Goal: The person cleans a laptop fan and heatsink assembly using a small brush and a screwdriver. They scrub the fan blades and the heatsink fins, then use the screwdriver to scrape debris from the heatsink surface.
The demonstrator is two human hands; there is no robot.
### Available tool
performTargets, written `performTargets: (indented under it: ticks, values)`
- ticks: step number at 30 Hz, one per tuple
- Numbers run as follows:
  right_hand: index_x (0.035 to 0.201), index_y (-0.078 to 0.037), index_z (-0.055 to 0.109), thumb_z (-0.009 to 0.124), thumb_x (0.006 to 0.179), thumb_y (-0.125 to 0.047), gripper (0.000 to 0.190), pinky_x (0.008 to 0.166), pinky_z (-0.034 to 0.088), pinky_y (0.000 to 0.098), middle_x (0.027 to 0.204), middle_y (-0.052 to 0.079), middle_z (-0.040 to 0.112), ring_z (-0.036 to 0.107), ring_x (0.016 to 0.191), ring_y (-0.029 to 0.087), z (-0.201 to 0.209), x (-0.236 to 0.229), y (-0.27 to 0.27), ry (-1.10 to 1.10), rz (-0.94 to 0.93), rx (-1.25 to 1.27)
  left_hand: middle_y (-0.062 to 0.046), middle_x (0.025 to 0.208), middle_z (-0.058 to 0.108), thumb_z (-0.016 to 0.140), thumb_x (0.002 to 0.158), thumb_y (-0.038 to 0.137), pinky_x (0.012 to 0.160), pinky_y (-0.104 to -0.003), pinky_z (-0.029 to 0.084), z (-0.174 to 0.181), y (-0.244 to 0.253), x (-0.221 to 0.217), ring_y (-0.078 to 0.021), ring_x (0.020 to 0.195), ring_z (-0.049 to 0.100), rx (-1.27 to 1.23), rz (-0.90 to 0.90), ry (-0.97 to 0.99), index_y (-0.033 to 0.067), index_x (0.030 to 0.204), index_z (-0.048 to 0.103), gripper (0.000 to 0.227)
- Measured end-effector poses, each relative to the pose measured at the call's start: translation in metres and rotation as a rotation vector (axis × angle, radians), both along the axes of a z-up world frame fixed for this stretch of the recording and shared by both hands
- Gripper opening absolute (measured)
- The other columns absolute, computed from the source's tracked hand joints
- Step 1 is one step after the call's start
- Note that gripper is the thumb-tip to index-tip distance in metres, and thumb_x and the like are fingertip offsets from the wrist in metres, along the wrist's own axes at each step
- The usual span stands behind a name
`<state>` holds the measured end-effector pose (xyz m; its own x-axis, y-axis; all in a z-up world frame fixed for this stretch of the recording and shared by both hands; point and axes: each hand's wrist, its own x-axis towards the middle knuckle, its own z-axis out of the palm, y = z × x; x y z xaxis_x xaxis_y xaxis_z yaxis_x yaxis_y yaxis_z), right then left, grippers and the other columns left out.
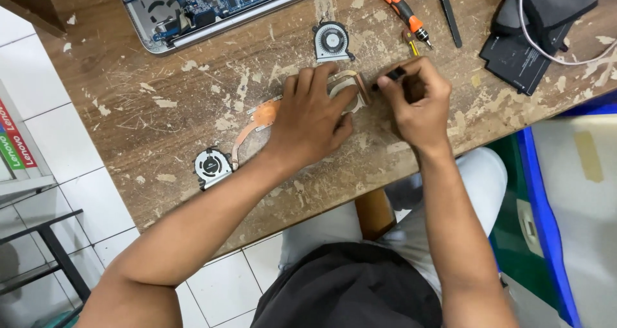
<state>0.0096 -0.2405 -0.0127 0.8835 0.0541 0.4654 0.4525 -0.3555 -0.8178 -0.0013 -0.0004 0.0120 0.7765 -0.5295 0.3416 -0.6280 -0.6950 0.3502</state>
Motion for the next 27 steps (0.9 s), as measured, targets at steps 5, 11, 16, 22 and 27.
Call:
performTargets:
  ticks: [5,11,16,22,27]
  values:
    - [0.107,-0.007,0.061,0.081,0.115,-0.017,0.023,0.053,0.037,0.0267,0.091,0.003,0.066,0.050,0.062,0.010,0.002,0.031,-0.024,0.164,0.079,-0.053,-0.017,0.135,0.057,0.065,0.094,0.037,0.092,-0.050,0.046,-0.004,-0.003,-0.001,-0.0345,0.117,0.053,0.189,0.094,0.007,0.0177,0.135,0.066,0.045]
    - [0.105,-0.006,0.055,0.078,0.115,-0.003,0.025,0.063,0.043,0.0296,0.092,0.006,0.061,0.052,0.070,0.014,-0.002,0.059,-0.034,0.088,0.203,-0.012,-0.013,0.123,0.052,0.065,0.087,0.040,0.091,-0.048,0.044,-0.006,0.000,-0.001,-0.0322,0.111,0.049,0.193,0.182,0.000,0.0146,0.129,0.064,0.049]
    - [0.102,-0.002,0.058,0.079,0.111,-0.002,0.024,0.077,0.044,0.0366,0.101,0.014,0.066,0.058,0.084,0.022,0.003,0.050,-0.026,-0.013,0.253,-0.003,-0.006,0.110,0.059,0.069,0.094,0.052,0.087,-0.042,0.044,-0.016,0.004,0.009,-0.0245,0.099,0.052,0.116,0.206,-0.037,0.0179,0.124,0.064,0.045]
    - [0.102,0.001,0.058,0.079,0.108,0.003,0.022,0.082,0.056,0.0373,0.105,0.020,0.069,0.067,0.091,0.027,0.013,0.067,0.003,-0.018,0.555,0.037,-0.002,0.085,0.073,0.065,0.100,0.023,0.079,-0.035,0.041,-0.009,0.018,0.015,-0.0206,0.081,0.057,-0.077,0.304,-0.212,0.0141,0.097,0.071,0.011]
    - [0.090,0.000,0.052,0.079,0.108,0.005,0.033,0.080,0.053,0.0367,0.103,0.021,0.071,0.068,0.092,0.028,0.052,0.091,0.041,-0.023,0.798,-0.120,-0.002,0.070,0.063,0.055,0.098,0.008,0.065,-0.036,0.042,-0.010,0.034,0.048,-0.0179,0.062,0.055,-0.300,0.342,0.142,0.0107,0.084,0.067,0.019]
